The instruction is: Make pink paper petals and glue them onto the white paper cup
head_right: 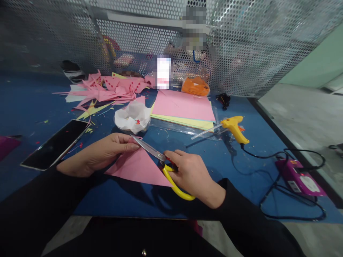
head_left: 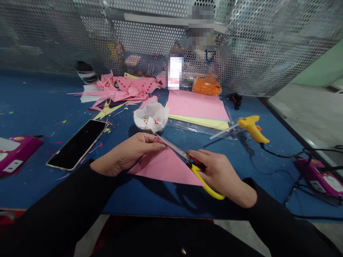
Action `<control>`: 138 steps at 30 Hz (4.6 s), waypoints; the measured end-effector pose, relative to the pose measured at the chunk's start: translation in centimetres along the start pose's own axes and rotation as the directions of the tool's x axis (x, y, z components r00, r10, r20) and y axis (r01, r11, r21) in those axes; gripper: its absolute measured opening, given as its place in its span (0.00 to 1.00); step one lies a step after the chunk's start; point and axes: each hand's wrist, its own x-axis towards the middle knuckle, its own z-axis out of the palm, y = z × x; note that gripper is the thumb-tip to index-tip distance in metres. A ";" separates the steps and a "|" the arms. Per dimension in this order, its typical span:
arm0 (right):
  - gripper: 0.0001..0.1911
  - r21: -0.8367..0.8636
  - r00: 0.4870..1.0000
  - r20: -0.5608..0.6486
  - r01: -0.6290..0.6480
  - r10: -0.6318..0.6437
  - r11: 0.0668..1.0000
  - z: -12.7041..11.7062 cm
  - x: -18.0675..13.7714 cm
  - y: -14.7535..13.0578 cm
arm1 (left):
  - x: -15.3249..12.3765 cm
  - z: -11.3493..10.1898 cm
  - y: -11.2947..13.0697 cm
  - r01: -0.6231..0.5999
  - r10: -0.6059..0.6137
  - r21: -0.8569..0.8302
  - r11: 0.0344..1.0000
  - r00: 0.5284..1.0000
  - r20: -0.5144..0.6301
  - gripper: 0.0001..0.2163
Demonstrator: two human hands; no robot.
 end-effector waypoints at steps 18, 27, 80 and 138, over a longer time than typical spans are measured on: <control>0.27 0.479 0.885 -0.320 -0.158 0.339 0.864 -1.0 2.6 0.9 | -0.4 -0.6 0.2 -0.060 0.053 -0.062 0.996 0.992 -0.112 0.11; 0.16 -0.301 0.901 -0.287 -0.408 0.326 0.862 -5.5 14.3 2.6 | -0.1 -0.7 0.3 -0.123 0.076 -0.236 0.964 0.977 -0.198 0.10; 0.18 0.881 0.673 -0.275 -0.110 0.687 0.460 3.1 -4.7 1.2 | -1.9 -8.6 5.2 0.253 0.828 0.891 0.377 0.339 -0.447 0.05; 0.21 -0.326 0.668 -0.513 0.429 -0.538 0.843 -0.2 -1.8 -4.2 | -5.6 2.2 -3.9 -0.260 0.878 0.918 -0.299 0.301 0.372 0.18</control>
